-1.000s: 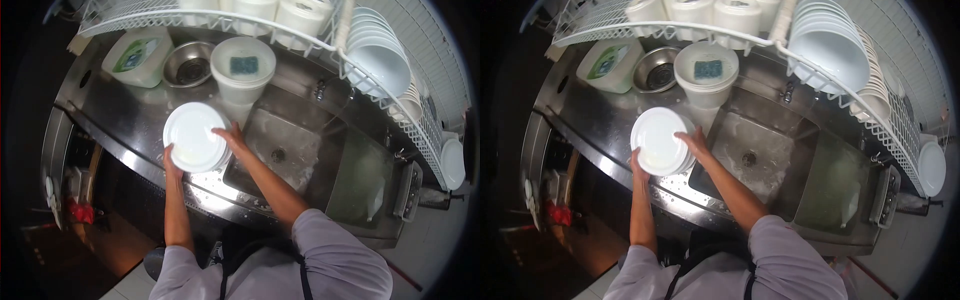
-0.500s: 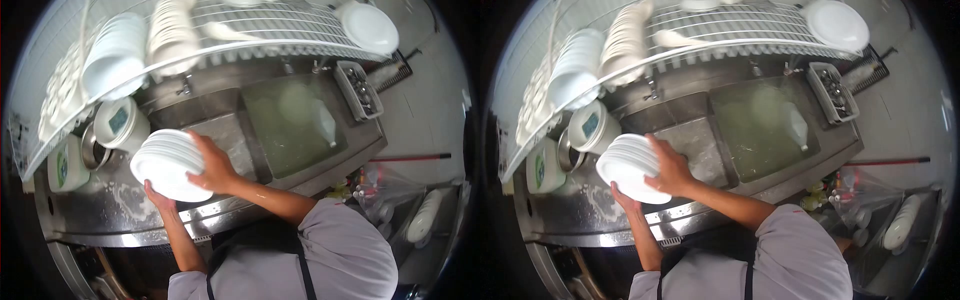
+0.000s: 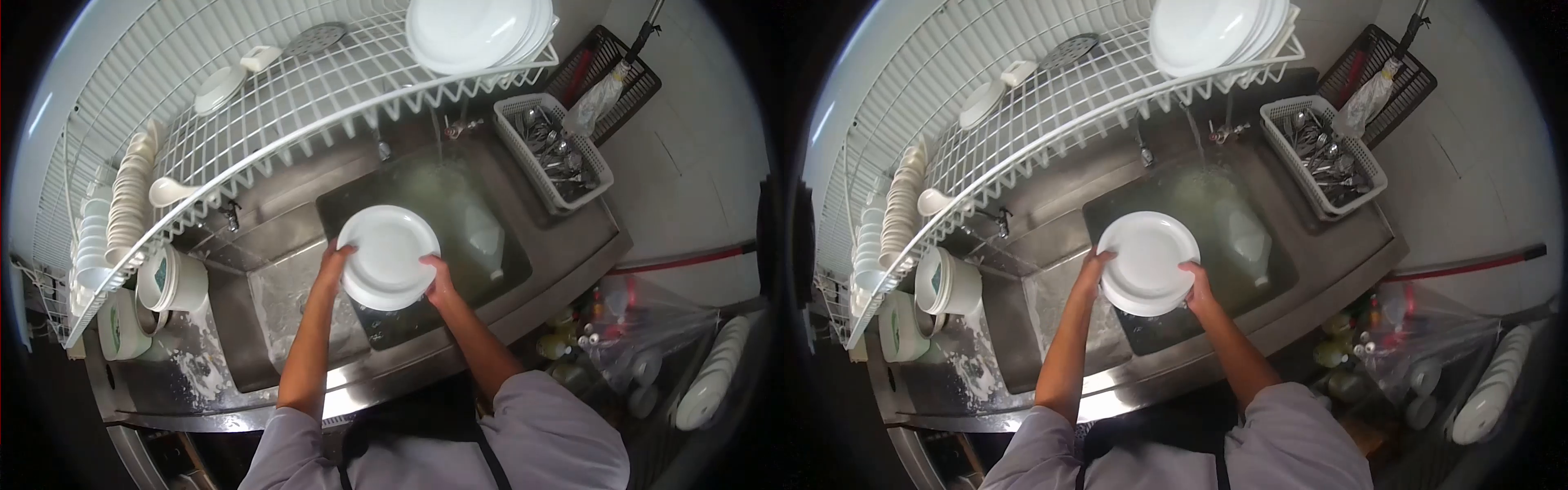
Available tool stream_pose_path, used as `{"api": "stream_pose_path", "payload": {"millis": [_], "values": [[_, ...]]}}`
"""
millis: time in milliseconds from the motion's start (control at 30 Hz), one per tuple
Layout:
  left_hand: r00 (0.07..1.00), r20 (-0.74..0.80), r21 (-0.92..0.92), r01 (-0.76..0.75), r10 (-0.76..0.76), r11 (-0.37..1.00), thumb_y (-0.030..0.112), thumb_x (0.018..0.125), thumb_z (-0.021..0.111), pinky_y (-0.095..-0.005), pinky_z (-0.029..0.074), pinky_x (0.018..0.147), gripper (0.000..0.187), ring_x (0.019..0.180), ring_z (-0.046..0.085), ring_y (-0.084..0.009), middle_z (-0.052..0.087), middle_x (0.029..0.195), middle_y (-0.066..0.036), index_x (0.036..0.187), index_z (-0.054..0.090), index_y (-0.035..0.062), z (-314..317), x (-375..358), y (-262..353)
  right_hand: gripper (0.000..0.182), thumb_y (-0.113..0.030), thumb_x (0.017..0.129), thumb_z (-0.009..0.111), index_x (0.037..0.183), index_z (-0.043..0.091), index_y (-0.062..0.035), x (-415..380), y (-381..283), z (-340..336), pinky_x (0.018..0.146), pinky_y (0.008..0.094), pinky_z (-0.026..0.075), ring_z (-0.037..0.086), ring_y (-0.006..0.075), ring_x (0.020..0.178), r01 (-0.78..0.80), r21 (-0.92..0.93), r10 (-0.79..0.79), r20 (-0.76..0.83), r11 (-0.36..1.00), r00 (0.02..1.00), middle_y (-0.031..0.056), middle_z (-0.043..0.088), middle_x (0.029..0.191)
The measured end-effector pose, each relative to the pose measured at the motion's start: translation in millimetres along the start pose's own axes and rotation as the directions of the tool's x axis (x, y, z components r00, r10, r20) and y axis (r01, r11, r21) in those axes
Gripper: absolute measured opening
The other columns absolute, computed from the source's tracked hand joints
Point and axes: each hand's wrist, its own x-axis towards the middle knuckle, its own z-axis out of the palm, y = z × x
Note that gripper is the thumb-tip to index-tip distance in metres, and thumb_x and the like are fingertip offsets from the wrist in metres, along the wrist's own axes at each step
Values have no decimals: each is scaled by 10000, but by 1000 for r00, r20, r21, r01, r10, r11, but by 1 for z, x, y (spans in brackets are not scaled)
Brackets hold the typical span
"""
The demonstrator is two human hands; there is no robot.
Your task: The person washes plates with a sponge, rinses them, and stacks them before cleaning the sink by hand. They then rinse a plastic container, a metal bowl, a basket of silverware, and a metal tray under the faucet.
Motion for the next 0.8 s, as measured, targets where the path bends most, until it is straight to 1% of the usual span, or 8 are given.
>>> {"api": "stream_pose_path", "payload": {"millis": [133,233,333,400,467,600,700,800], "values": [[995,-91,-53,30,-35,998,174,773,678,-412,481,969,629,1082,620,-316,622,1207,-199,1338,497,-35,43,64,-48,493,-183,735,656,1188,572,-5,47,-18,-45,926,380,508,631,276,1018,-10,85,10,-1,996,1000,129,643,1061],[983,-177,-78,43,-56,996,165,806,682,-414,507,925,585,1055,626,-293,630,1176,-196,1330,504,-22,76,85,-69,475,-178,725,647,1167,583,-17,76,-22,-64,913,369,503,630,279,990,41,64,-32,-135,997,990,113,643,1037],[988,-142,-42,-60,53,997,144,853,685,-402,518,901,520,1056,629,-256,644,1199,-166,1319,525,-21,97,99,-99,413,-169,718,645,1106,599,-36,108,-17,-83,803,353,519,628,272,875,86,149,-65,-143,985,988,86,646,982],[975,-222,185,36,6,982,138,889,664,-373,517,891,486,1036,636,-233,663,1191,-145,1333,531,-7,98,111,-134,281,-207,778,632,1025,613,-75,141,-11,-101,679,339,507,605,234,771,170,169,-141,-170,971,975,48,628,898],[989,-139,218,82,-52,973,154,909,661,-353,514,880,469,1026,638,-217,676,1168,-128,1335,539,0,104,87,-124,171,-252,850,601,949,618,-114,182,6,-134,573,324,480,577,190,688,214,228,-181,-159,950,971,10,597,821],[997,6,523,-71,80,850,167,943,646,-316,508,866,427,1025,635,-178,681,1162,-96,1326,554,0,68,60,-130,216,-272,874,580,1023,605,-117,219,12,-148,654,350,464,563,200,790,283,257,-228,-224,924,948,21,588,919],[985,30,338,-169,169,926,164,965,629,-293,510,862,390,1021,633,-147,681,1162,-87,1311,567,-3,38,0,-76,253,-287,892,563,1078,595,-120,229,17,-146,715,369,452,553,208,867,328,219,-254,-308,919,917,30,582,992],[963,-151,309,-167,222,936,163,988,600,-289,521,857,332,1012,649,-155,684,1136,-75,1285,593,14,-14,-55,-62,290,-302,910,547,1133,586,-122,235,25,-137,776,388,440,543,215,944,356,135,-287,-365,925,885,38,575,1065]]}}
